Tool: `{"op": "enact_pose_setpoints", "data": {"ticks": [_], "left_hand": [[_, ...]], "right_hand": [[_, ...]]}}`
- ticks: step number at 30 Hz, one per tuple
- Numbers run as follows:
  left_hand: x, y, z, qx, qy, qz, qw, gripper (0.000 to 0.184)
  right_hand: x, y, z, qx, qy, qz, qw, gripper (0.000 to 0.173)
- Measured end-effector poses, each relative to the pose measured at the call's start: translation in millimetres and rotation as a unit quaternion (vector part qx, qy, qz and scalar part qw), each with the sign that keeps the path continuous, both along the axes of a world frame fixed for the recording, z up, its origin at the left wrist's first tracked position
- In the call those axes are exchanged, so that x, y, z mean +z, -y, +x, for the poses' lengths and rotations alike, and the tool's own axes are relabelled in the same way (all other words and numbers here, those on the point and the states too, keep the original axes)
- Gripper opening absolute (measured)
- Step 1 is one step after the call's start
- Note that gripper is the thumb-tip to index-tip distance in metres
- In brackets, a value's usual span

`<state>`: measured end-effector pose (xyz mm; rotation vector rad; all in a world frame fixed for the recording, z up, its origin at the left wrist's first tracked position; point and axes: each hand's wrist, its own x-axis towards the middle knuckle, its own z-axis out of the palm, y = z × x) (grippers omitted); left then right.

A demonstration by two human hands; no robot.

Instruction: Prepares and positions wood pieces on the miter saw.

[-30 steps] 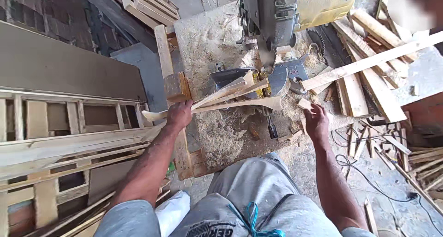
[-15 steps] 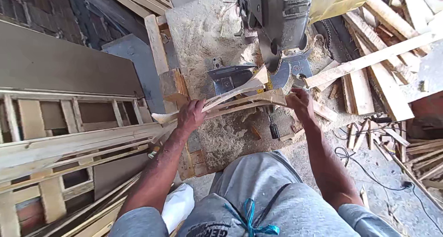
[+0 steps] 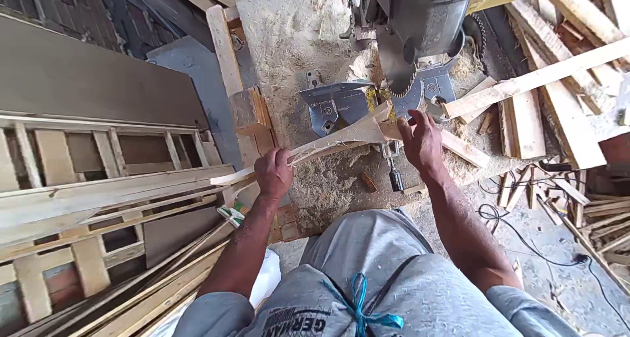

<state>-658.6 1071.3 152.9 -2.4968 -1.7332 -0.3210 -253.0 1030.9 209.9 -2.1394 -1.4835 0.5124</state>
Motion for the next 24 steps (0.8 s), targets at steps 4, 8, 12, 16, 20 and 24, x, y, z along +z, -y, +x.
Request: {"op": "enact_pose_setpoints", "data": {"ticks": [4, 8, 12, 16, 20, 24], "left_hand": [[3.7, 8.7, 2.2, -0.007, 0.005, 0.113, 0.994, 0.026], [12.2, 28.6, 7.0, -0.029, 0.012, 0.143, 0.989, 0.028], [7.4, 44.8, 13.7, -0.067, 0.03, 0.045, 0.996, 0.036], [8.1, 30.7, 23.0, -0.062, 0.136, -0.122, 0.981, 0.041], [30.9, -3.7, 24.0, 0.049, 0.246, -0.231, 0.94, 0.043], [58.0, -32.9, 16.2, 0.04, 0.18, -0.203, 0.962, 0.056]], "right_hand": [[12.6, -19.0, -6.9, 0.028, -0.012, -0.051, 0.998, 0.08], [18.5, -19.2, -4.0, 0.004, -0.172, -0.085, 0.981, 0.041], [4.8, 0.0, 5.1, -0.069, -0.35, -0.007, 0.934, 0.024], [-7.7, 15.1, 8.2, -0.116, -0.354, 0.074, 0.925, 0.03], [-18.8, 22.9, 16.0, -0.13, -0.308, 0.056, 0.941, 0.034], [-17.2, 21.2, 15.2, -0.118, -0.25, 0.019, 0.961, 0.034]]}}
